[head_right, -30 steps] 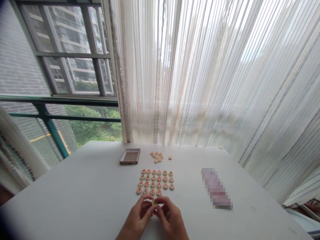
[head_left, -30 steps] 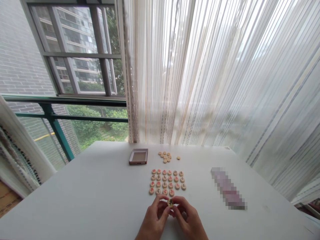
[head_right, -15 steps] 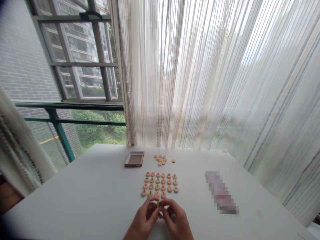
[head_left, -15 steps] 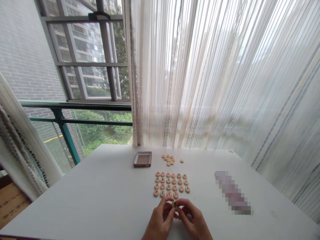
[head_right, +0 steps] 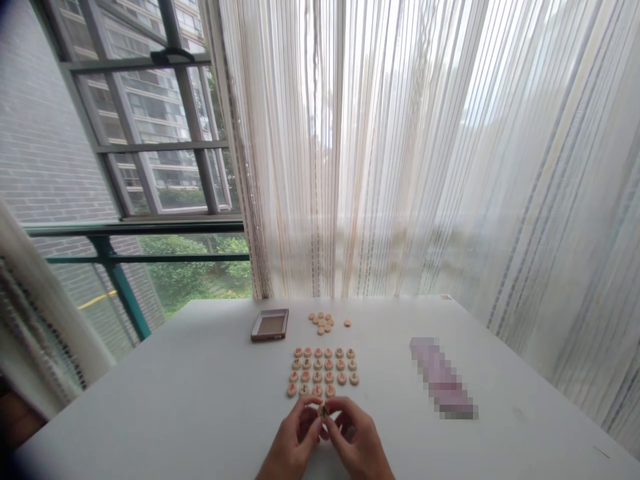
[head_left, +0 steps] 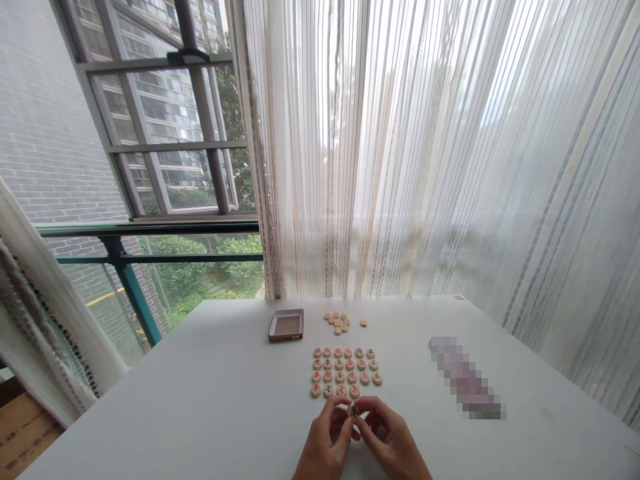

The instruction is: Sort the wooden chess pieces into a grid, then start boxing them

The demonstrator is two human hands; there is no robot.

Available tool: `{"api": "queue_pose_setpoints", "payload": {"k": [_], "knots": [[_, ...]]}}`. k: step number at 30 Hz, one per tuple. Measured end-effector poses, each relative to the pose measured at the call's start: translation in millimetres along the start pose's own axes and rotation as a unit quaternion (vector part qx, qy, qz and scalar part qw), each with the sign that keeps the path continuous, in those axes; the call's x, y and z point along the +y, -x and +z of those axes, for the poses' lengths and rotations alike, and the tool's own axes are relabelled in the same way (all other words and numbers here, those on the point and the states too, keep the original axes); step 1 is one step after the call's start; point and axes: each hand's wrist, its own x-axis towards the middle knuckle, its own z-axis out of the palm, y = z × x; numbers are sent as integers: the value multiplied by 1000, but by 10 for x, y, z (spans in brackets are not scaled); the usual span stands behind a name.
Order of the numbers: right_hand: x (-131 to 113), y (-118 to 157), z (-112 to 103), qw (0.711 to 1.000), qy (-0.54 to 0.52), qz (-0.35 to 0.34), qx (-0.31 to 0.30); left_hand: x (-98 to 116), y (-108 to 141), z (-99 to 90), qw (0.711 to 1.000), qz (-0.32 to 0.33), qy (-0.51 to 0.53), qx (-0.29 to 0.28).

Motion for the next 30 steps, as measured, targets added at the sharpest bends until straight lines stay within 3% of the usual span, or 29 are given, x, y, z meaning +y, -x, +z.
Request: {"api": "queue_pose_setpoints", "payload": {"k": [8, 14, 17, 30], "knots": [[1, -10, -44, 999, 37, -9, -37, 15, -6, 2, 1000, -3, 0, 8], [237, -1, 12, 989, 98, -112, -19, -23, -28, 19, 998, -23, -35, 47], [294, 12, 18, 983, 115, -143, -26, -7, -27, 24, 997, -43, -45, 40], [143, 80, -6, 990, 98, -90, -36, 167, 56, 37, 997, -53, -46, 20]]}}
